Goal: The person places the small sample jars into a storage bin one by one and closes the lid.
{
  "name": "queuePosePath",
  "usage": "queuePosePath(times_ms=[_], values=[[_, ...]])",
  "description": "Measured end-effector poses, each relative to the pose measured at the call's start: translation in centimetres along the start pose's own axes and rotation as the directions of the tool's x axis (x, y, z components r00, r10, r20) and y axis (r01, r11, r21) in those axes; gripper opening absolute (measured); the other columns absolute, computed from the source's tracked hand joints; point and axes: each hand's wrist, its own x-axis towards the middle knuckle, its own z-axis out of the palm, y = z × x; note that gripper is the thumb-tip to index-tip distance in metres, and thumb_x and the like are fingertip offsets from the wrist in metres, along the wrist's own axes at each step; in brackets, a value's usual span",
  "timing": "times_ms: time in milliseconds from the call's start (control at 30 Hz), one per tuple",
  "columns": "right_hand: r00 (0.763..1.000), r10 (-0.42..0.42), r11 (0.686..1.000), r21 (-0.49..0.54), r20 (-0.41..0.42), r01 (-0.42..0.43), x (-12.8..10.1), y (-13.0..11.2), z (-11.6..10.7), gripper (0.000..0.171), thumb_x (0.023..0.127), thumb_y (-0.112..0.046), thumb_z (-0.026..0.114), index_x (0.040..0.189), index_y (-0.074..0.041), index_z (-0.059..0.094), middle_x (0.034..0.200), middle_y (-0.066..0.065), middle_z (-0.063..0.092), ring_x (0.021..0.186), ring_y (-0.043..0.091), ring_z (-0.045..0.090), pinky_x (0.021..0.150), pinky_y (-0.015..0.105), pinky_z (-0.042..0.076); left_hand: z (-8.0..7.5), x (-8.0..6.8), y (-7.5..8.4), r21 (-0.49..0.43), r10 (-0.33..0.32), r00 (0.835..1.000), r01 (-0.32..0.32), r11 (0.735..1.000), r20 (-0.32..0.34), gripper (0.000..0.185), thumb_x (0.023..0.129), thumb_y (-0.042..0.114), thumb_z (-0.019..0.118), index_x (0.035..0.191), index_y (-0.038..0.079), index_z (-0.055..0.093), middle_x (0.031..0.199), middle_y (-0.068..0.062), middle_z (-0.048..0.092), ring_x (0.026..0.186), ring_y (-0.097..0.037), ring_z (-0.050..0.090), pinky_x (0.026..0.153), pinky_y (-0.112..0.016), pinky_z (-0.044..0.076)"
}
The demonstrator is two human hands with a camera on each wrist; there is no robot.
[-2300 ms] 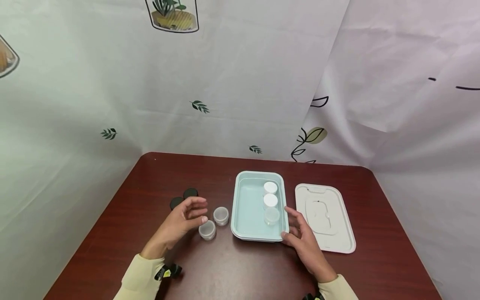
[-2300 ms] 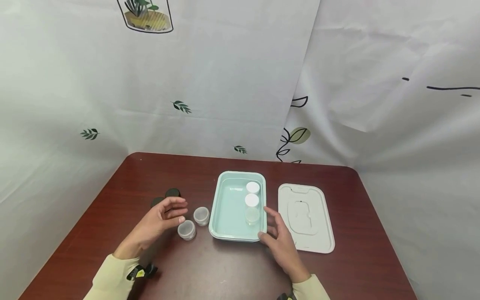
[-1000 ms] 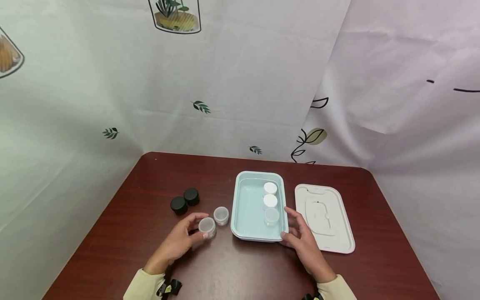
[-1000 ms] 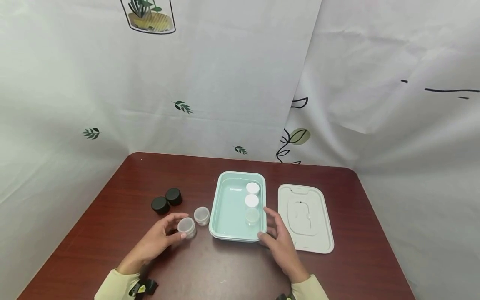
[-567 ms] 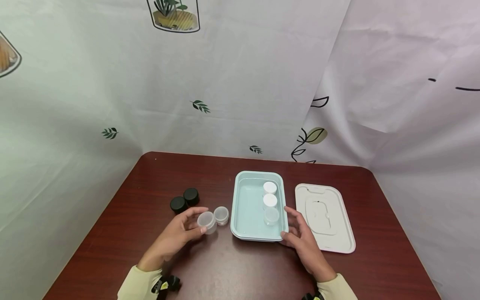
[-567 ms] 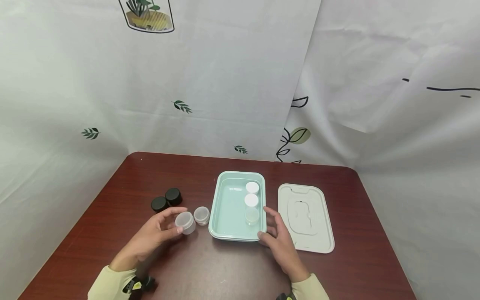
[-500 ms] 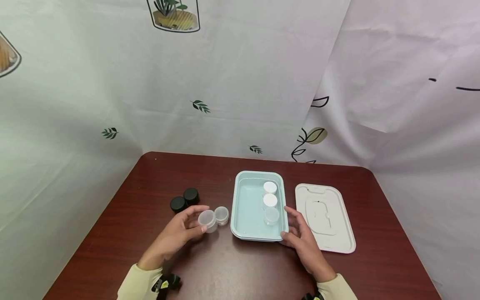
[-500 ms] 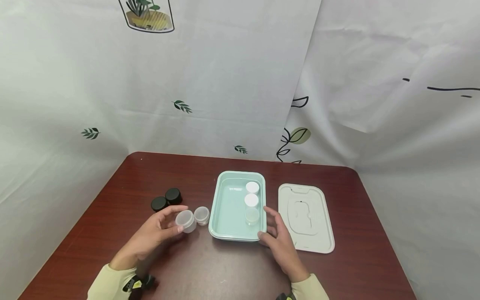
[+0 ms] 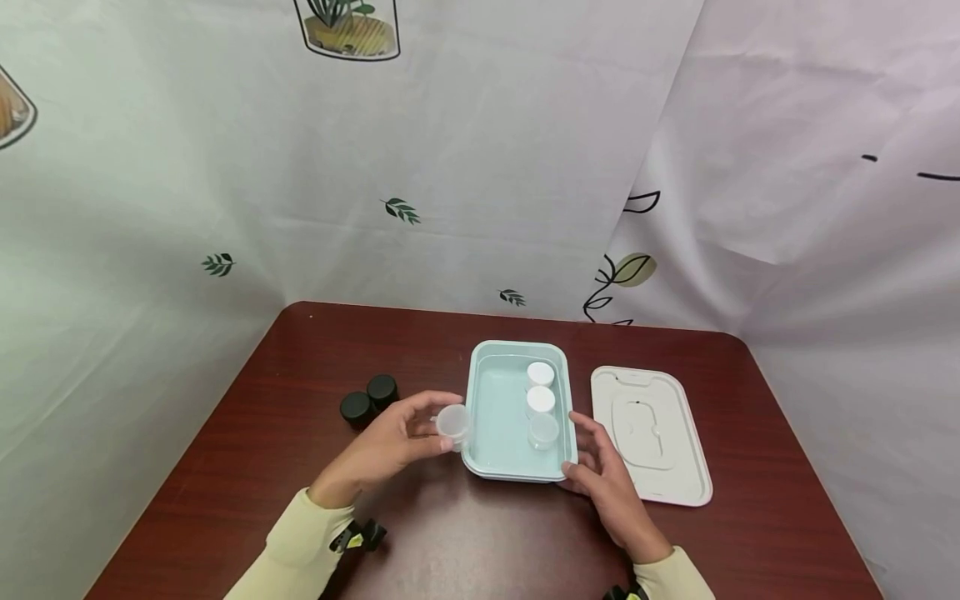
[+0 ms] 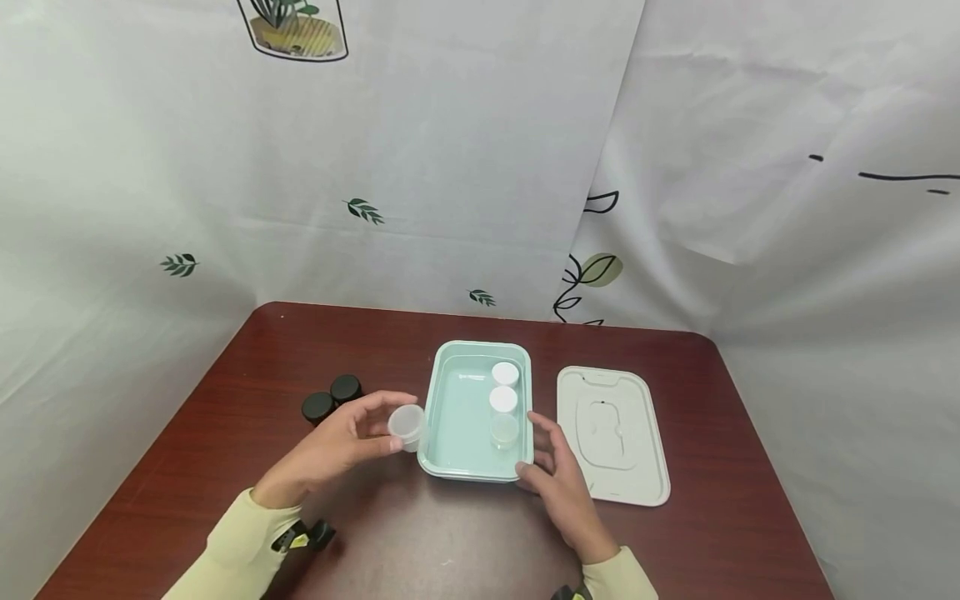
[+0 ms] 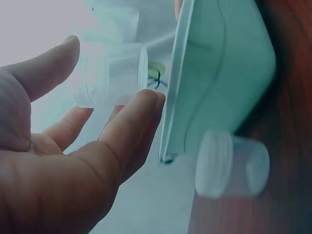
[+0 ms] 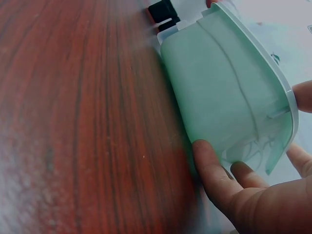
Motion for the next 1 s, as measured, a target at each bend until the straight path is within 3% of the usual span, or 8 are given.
queuePosePath(times_ms=[233,533,833,1000], values=[[1.0,0.003,1.0,0.006,-0.004,-0.003,0.0,-0.1,0.1,0.07,0.098,0.002,0.06,0.159,-0.022,0.037,0.147,0.026,0.05,0.12,0.032,0.066,0.084,0.038,0.064,1.8,3.0,1.1,0.148,0.0,0.998,-0.009,0.989,0.061,0.056,0.095,0.021,0.081,0.147,0.016,0.06,0.142,-0.008,0.06,0.113,-0.023,0.068,0.09,-0.033,0.056],[1.0,0.019,1.0,0.009,-0.011,-0.019,0.0,-0.2,0.2,0.069,0.098,0.002,0.06,0.159,-0.022,0.037,0.148,0.025,0.049,0.119,0.032,0.066,0.083,0.037,0.064,4.4,5.6,1.5,0.232,-0.028,0.991,-0.003,0.973,0.132,0.048,0.094,0.02,0.081,0.14,0.018,0.066,0.132,-0.005,0.066,0.111,-0.021,0.07,0.093,-0.034,0.057],[1.0,0.017,1.0,0.007,-0.004,-0.017,0.0,-0.2,0.2,0.069,0.099,0.003,0.058,0.159,-0.022,0.036,0.146,0.025,0.049,0.119,0.031,0.066,0.083,0.038,0.064,6.2,7.2,1.2,0.359,-0.088,0.983,0.024,0.933,0.162,0.045,0.09,0.024,0.085,0.133,0.023,0.07,0.12,-0.002,0.069,0.103,-0.014,0.073,0.09,-0.033,0.057],[1.0,0.013,1.0,0.006,-0.003,-0.013,0.0,-0.2,0.2,0.069,0.099,0.002,0.058,0.159,-0.022,0.037,0.146,0.025,0.05,0.118,0.028,0.066,0.083,0.038,0.064,7.3,7.9,1.2,0.46,-0.103,0.982,0.018,0.888,0.161,0.041,0.088,0.019,0.086,0.127,0.021,0.073,0.114,0.001,0.073,0.106,-0.016,0.07,0.091,-0.032,0.055]])
